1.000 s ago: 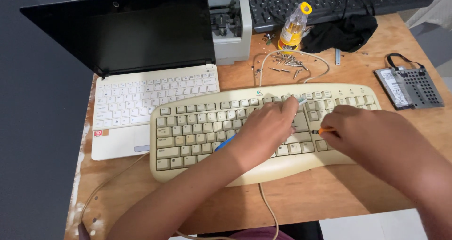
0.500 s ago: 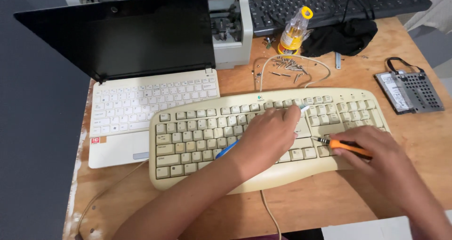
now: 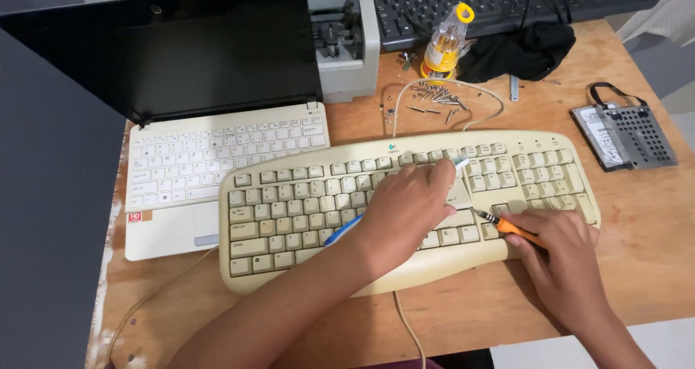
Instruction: Repairing and cleaning a computer keyboard using a screwdriver and a toothbrush
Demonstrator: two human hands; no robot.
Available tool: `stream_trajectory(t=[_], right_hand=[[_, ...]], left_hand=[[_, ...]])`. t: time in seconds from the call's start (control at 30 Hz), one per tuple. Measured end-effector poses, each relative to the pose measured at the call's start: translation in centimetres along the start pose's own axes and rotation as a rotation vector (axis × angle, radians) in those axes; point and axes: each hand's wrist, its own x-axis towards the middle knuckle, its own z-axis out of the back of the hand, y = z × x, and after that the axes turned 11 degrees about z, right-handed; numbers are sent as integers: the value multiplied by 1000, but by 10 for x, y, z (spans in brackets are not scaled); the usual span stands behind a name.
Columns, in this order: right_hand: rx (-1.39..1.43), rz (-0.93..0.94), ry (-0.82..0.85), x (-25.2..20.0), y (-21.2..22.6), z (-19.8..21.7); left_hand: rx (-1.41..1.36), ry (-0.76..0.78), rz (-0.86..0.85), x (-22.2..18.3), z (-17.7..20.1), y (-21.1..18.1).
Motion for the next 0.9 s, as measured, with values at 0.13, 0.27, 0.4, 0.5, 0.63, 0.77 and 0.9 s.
stream_trajectory(t=[0.13,0.27,0.4,0.5,0.63,0.77,0.9], right_hand=[[-12,53,-51,-3,0,-5],[-9,68,-76,-6,3,-7],[7,32,-63,-7,7,-5],[17,64,-59,-8,6,-6],[-48,13,-56,-10,9,-5],[-36,30,-57,-10,10,-4],[-15,-73,-33,-11,10,-5]], left_hand=[[-25,-16,-14,1,-3,2],[-76,64,45,4,1,1],[-156,170,98,6,11,-1],[-164,211,144,8,12,-2],[-200,235,173,11,14,-2],[-251,330,235,12,25,-6],[-286,399,267,15,32,-8]])
